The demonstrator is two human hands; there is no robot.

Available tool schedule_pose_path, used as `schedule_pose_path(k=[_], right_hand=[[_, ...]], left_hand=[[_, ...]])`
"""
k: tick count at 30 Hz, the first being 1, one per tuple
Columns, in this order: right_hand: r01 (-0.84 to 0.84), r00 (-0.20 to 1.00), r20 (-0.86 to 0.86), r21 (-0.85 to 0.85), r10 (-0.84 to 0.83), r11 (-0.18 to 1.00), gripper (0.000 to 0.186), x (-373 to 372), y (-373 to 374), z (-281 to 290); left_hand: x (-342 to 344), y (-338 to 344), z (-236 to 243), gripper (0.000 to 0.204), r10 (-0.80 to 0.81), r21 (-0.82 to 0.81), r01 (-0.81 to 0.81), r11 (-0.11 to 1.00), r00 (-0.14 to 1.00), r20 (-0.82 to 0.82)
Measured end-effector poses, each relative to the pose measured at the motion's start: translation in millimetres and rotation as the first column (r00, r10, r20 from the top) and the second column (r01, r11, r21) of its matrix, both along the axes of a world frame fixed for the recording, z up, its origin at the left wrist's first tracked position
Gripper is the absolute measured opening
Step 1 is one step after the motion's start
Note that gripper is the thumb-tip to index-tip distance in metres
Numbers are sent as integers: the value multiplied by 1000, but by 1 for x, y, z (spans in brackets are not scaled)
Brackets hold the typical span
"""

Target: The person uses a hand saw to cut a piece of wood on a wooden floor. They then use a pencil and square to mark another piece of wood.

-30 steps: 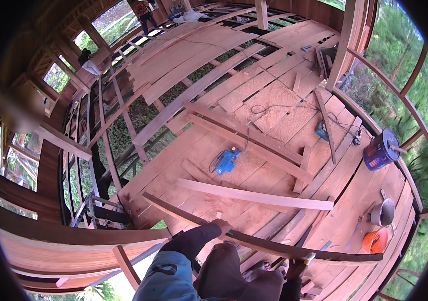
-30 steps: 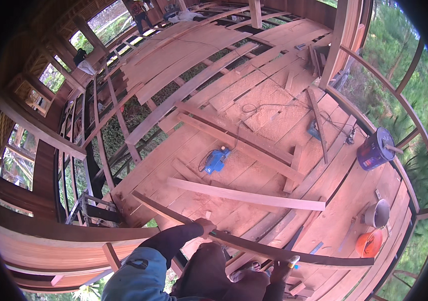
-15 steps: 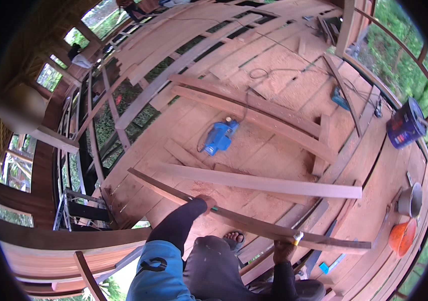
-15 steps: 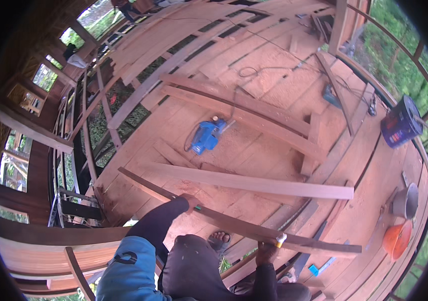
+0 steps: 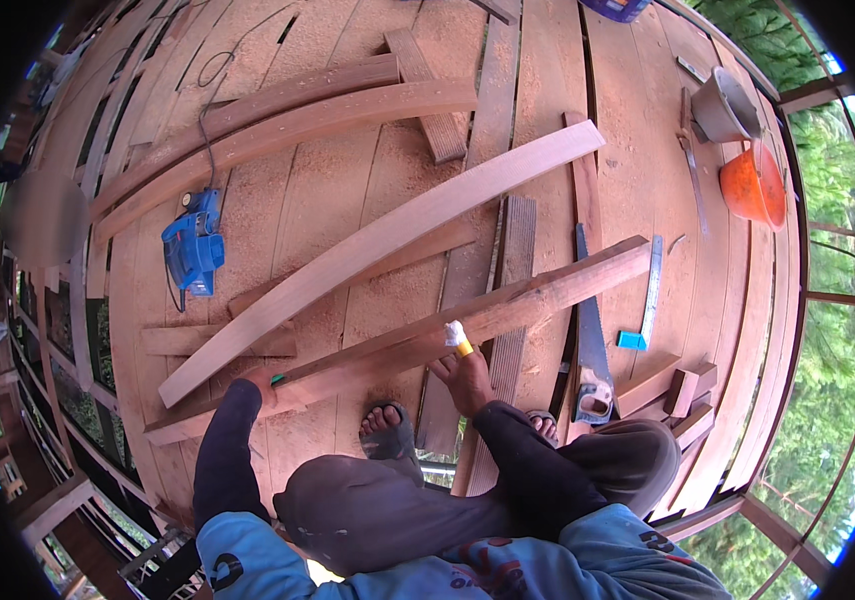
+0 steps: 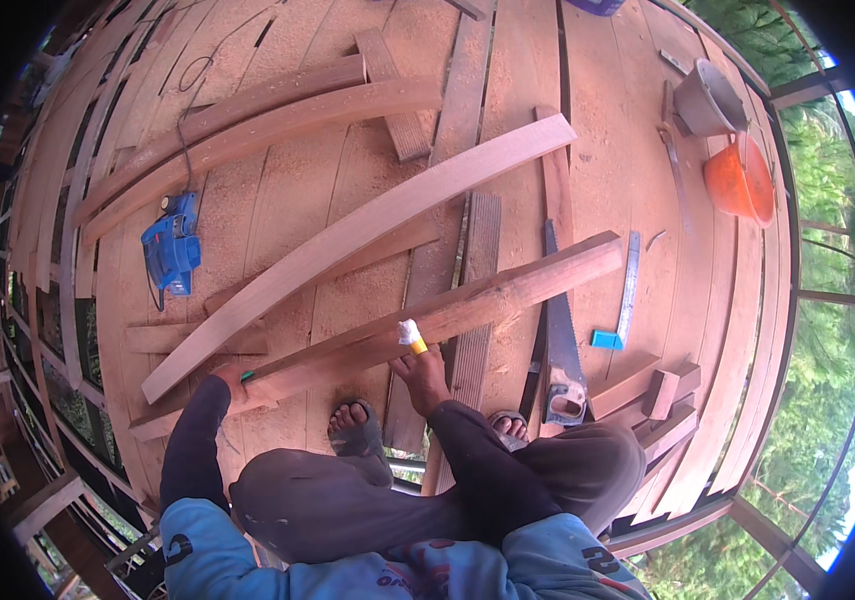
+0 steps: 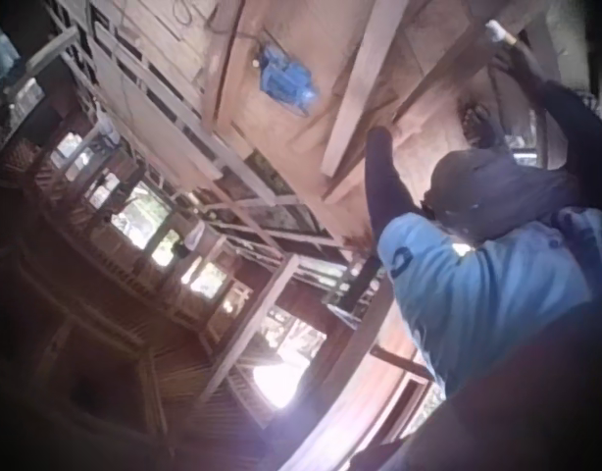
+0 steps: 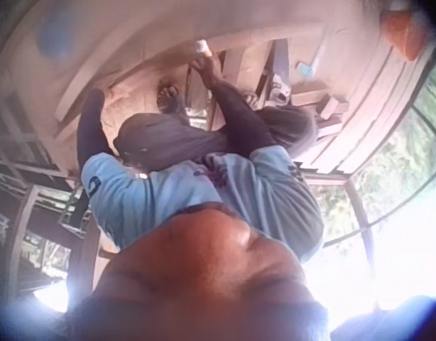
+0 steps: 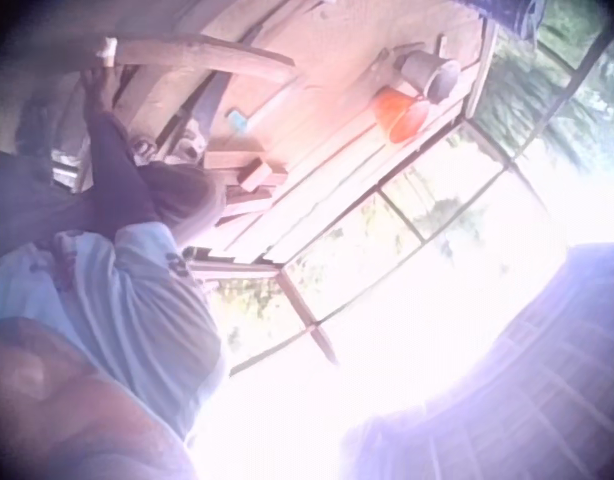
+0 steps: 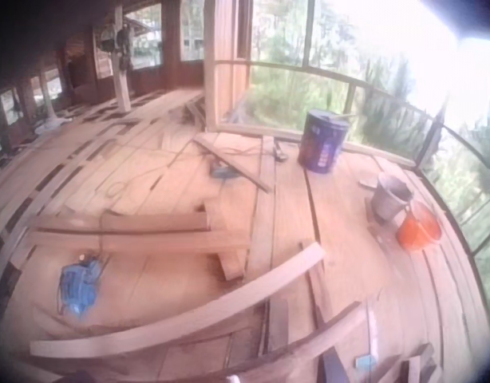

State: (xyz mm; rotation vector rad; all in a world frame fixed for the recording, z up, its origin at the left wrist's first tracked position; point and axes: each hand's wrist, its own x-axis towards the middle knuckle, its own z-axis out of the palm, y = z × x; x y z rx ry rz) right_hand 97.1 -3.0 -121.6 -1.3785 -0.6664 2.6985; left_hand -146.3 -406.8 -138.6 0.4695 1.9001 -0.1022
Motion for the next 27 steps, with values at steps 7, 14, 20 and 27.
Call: schedule_pose_path(k=[7, 14, 20, 27], right_hand=[[-355, 910, 304, 223, 282, 908, 38, 5, 13, 16], [-100, 995, 22, 379, 99, 920, 21, -42, 40, 57], [21, 989, -133, 563, 65, 826, 35, -93, 60, 44], [10, 970, -193, 635, 146, 772, 37, -109, 85, 53]], left_hand=[[0, 15, -22, 59, -132, -49, 129, 990, 990, -58], [-5, 76, 21, 32, -43, 187, 120, 975, 927, -373], [-42, 111, 0, 81, 290, 486, 121, 865, 670, -684], [-71, 139, -7, 91, -1, 87, 57, 995, 840, -542]])
